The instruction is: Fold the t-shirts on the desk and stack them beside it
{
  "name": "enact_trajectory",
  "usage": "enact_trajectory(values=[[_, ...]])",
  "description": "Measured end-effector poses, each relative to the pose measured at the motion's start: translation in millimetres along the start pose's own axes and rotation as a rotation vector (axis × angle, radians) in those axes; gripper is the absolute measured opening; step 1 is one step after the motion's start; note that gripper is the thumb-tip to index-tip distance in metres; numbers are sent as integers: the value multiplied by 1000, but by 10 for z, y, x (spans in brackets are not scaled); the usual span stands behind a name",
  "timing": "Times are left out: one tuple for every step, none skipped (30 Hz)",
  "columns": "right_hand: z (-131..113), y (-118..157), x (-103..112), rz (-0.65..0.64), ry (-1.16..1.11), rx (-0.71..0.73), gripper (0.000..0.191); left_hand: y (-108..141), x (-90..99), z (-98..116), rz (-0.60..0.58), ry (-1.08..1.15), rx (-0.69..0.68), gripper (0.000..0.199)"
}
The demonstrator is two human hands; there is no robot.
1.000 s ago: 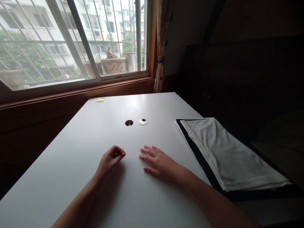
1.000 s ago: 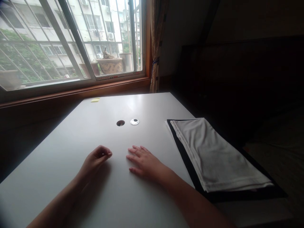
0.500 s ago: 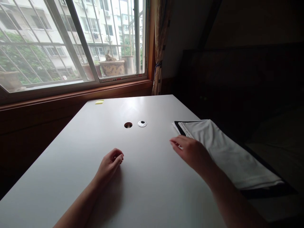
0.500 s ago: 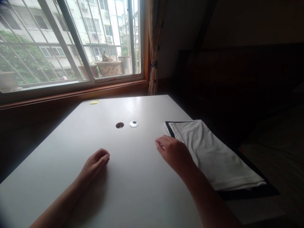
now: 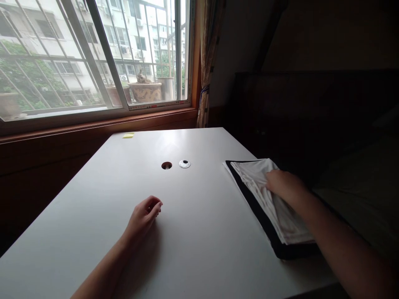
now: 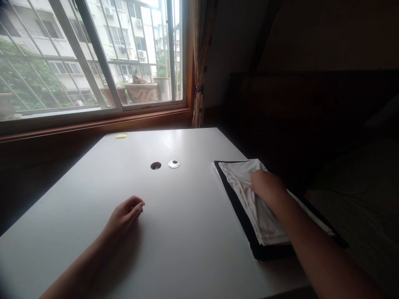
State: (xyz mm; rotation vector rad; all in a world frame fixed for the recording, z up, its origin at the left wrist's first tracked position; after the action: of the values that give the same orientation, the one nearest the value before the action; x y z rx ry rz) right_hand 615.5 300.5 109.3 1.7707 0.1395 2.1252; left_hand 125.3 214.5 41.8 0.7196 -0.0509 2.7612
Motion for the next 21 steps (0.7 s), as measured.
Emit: enact_trajectory(values=[[-6,17,85,9,3,3,10,1,2,0,4,-8,-5,25],[-16,41,177,20,5,4,10,1,4,0,8,-18,-11,25],[-37,75,276,43,6,9,11,2,3,2,11,-28,-18,25],[-75,123,385,85,5,24,11,4,0,6,13,-39,-26,25],[-135,188,504,149,-3,55,10,6,-5,13,13,-49,-35,25],[-222,269,631,232,-22,109,10,9,-11,23,12,-59,-44,25],[-332,366,764,333,-58,184,9,13,-18,34,8,-68,-54,25],[-461,471,899,435,-117,281,9,18,-23,45,3,-75,-63,25],[-601,577,1029,519,-203,392,7,23,-26,55,-4,-80,-71,25],[-740,675,1156,593,-319,488,6,27,-26,62,-7,-84,-80,25],[-885,758,1272,624,-443,593,5,31,-22,64,-8,-87,-90,26],[-1032,820,1376,605,-564,683,6,33,-17,60,-9,-87,-101,26],[-1174,872,1475,575,-698,761,7,34,-11,49,-8,-80,-117,26],[-1315,922,1571,527,-837,861,8,33,-5,33,-5,-66,-135,26],[-1449,978,1666,478,-984,968,10,31,-1,14,-2,-41,-156,26],[-1569,1044,1764,438,-1132,1070,11,27,1,-8,4,-5,-174,27],[-1675,1120,1863,407,-1263,1165,13,24,2,-26,16,44,-192,29],[-1765,1203,1962,395,-1372,1241,13,23,1,-38,31,98,-208,34],[-1837,1288,2056,398,-1456,1299,12,25,0,-42,46,150,-218,40],[-1894,1365,2141,414,-1515,1344,12,31,-2,-34,60,194,-224,45],[-1938,1422,2207,434,-1556,1374,11,43,-3,-16,72,224,-227,47]])
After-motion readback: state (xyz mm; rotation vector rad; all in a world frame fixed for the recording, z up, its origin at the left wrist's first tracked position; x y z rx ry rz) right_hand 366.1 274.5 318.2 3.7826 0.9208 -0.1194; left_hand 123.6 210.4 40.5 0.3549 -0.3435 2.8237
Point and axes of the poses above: each hand's wrist, its own y-axis away from the middle knuckle, its own x-axis out of the back of the hand, z = x × y, the point moved 3 cm from there along -y, towards the middle knuckle, and after that the axes turned 14 degrees about -z, right-handed, at the moved point
